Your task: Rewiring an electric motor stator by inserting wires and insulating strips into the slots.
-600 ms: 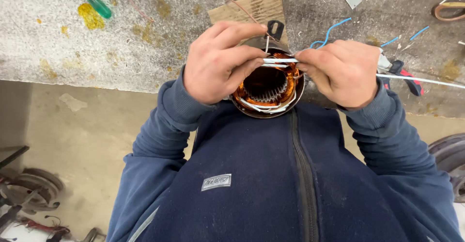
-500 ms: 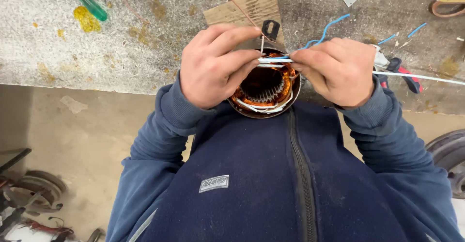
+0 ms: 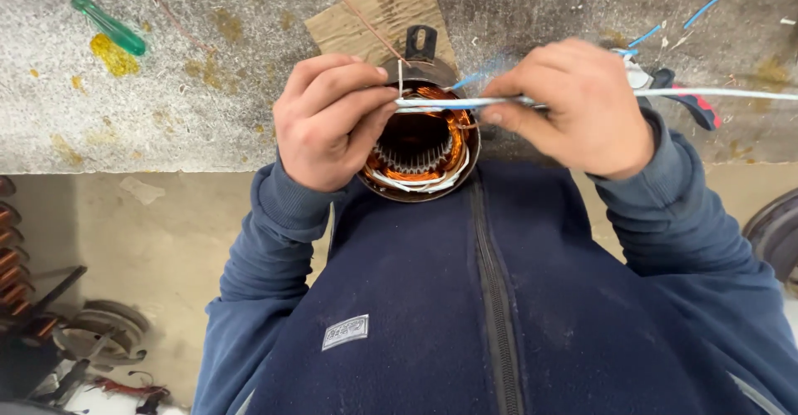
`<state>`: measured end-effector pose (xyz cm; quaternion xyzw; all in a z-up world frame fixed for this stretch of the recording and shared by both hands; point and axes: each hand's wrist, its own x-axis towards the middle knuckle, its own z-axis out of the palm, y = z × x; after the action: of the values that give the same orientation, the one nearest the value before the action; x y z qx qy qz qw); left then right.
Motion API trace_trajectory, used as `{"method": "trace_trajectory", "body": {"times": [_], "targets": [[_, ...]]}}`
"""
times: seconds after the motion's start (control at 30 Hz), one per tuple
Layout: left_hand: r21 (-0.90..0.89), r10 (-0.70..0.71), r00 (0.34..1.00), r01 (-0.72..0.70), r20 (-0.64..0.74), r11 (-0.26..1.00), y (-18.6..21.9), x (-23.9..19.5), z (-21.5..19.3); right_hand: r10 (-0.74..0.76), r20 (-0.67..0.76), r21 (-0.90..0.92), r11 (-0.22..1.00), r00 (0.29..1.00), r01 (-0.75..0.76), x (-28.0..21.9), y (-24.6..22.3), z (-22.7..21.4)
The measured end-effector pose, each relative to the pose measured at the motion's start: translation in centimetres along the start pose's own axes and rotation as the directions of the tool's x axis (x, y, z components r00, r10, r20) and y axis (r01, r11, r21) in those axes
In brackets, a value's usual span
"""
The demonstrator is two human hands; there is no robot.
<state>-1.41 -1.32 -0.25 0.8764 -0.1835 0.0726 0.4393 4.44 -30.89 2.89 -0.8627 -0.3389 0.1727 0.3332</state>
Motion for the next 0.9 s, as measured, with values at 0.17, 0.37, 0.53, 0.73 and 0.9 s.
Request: {"method": "trace_trajectory", "body": {"times": [0.17, 0.37, 0.53, 0.73, 0.9], "targets": [[-0.023, -0.01, 1.0, 0.01, 0.019, 1.0, -0.1, 0.1, -0.2, 0.094, -0.012, 0.065, 0.994, 0.996, -0.093, -1.4, -1.3, 0.9], [-0.006, -0.01, 0.999, 0.01, 0.044, 1.0, 0.0, 0.3, -0.4, 0.156, -0.114, 0.177, 0.975, 0.981, -0.134, -3.2, -0.4, 3.4], [0.012, -0.03, 0.995, 0.029, 0.091, 1.0, 0.3, 0.2, -0.6, 0.067, -0.181, 0.23, 0.973, 0.981, -0.024, -3.0, 1.6, 3.4], [0.046, -0.071, 0.988, 0.066, 0.138, 0.997, 0.3, 0.7, -0.9, -0.11, -0.223, 0.241, 0.956, 0.969, 0.164, -2.2, 3.2, 3.3], [0.015, -0.065, 0.987, 0.063, 0.146, 0.998, 0.1, 0.4, -0.9, -0.192, -0.237, 0.304, 0.916, 0.952, 0.261, -1.4, 3.7, 3.1]]}}
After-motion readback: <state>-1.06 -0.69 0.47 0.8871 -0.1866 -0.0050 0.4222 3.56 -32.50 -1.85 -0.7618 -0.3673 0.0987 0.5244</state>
